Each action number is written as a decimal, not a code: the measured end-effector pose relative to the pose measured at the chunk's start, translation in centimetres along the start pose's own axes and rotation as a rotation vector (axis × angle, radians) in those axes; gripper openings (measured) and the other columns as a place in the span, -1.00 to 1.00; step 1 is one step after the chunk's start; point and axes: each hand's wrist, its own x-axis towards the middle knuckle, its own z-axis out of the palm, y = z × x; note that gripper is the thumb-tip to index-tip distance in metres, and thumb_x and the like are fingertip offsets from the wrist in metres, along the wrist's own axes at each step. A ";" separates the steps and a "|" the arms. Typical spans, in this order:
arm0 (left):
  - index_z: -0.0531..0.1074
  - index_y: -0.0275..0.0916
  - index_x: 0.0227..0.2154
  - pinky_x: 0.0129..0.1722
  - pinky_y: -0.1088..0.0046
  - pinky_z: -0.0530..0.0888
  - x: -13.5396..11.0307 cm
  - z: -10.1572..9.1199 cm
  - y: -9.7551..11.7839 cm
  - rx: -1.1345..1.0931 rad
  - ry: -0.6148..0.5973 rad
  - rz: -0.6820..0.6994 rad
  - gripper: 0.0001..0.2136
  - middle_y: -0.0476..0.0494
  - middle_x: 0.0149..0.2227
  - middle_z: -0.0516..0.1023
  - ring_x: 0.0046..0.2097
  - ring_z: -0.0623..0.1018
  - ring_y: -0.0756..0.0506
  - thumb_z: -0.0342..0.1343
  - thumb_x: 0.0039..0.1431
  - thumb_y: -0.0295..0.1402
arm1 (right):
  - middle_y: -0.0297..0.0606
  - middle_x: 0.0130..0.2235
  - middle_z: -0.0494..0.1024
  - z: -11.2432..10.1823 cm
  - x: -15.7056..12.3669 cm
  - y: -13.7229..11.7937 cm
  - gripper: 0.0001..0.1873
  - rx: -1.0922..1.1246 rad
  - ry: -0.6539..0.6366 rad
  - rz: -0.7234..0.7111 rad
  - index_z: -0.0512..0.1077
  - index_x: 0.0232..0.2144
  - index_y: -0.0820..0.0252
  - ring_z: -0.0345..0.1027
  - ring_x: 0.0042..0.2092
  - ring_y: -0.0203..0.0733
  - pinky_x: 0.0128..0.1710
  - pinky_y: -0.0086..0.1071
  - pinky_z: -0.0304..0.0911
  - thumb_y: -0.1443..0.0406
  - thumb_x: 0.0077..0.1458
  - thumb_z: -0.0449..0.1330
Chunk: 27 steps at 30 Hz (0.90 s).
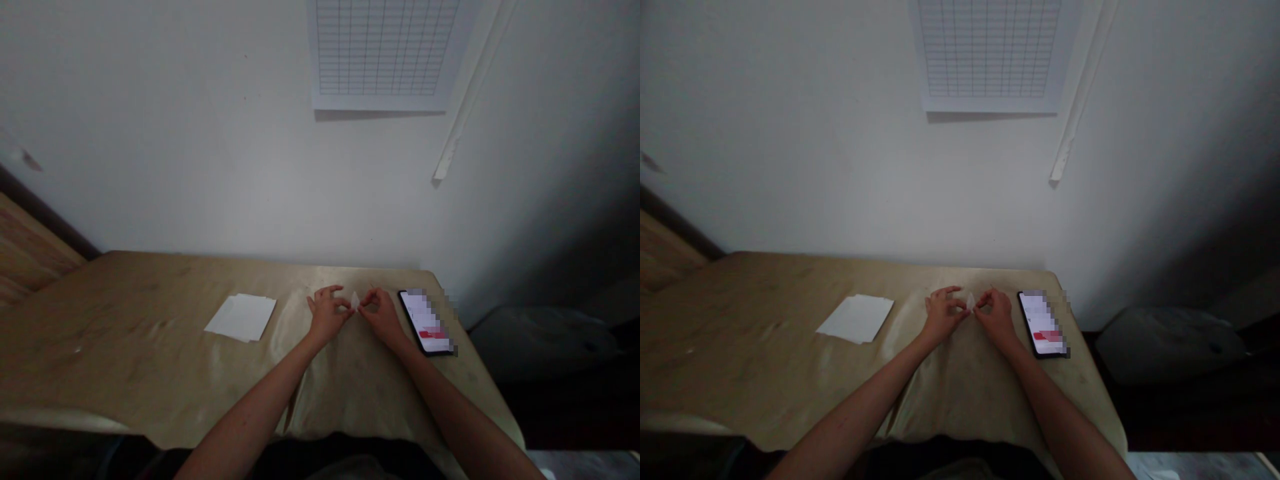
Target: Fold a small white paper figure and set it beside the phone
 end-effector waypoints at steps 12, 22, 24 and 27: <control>0.64 -0.02 -0.38 0.25 -0.41 -0.15 -0.4 0.2 0.0 0.078 -0.018 0.070 -0.96 -0.08 0.22 0.38 0.29 0.21 -0.32 0.31 0.11 -0.24 | -0.25 -0.23 0.55 -0.3 -0.4 -0.5 -0.85 -0.305 -0.086 -0.058 0.41 -0.28 0.08 0.29 -0.04 0.00 0.09 -0.07 0.09 0.27 0.02 0.23; 0.58 -0.08 -0.33 0.24 -0.40 -0.07 -0.6 0.4 0.1 0.155 -0.004 0.054 -0.86 -0.14 0.22 0.35 0.27 0.23 -0.33 0.35 0.07 -0.21 | -0.23 -0.20 0.57 0.1 -0.4 -0.5 -0.85 -0.426 -0.105 -0.028 0.47 -0.30 0.07 0.23 0.01 0.04 0.07 -0.12 0.02 0.33 0.00 0.25; 0.58 -0.05 -0.28 0.25 -0.39 -0.07 -0.6 0.5 0.0 0.157 0.017 0.064 -0.84 -0.12 0.22 0.35 0.26 0.23 -0.31 0.36 0.06 -0.23 | -0.24 -0.21 0.57 0.1 -0.4 -0.4 -0.84 -0.425 -0.086 -0.024 0.47 -0.29 0.07 0.23 -0.01 0.04 0.07 -0.12 0.03 0.33 0.00 0.25; 0.61 0.05 -0.26 0.26 -0.37 -0.10 -0.5 0.5 -0.1 0.157 0.014 0.102 -0.85 -0.06 0.24 0.33 0.27 0.22 -0.29 0.35 0.08 -0.25 | -0.22 -0.19 0.56 0.3 -0.4 0.1 -0.80 -0.428 -0.054 -0.026 0.48 -0.26 0.07 0.24 -0.02 0.05 0.06 -0.13 0.04 0.32 -0.02 0.26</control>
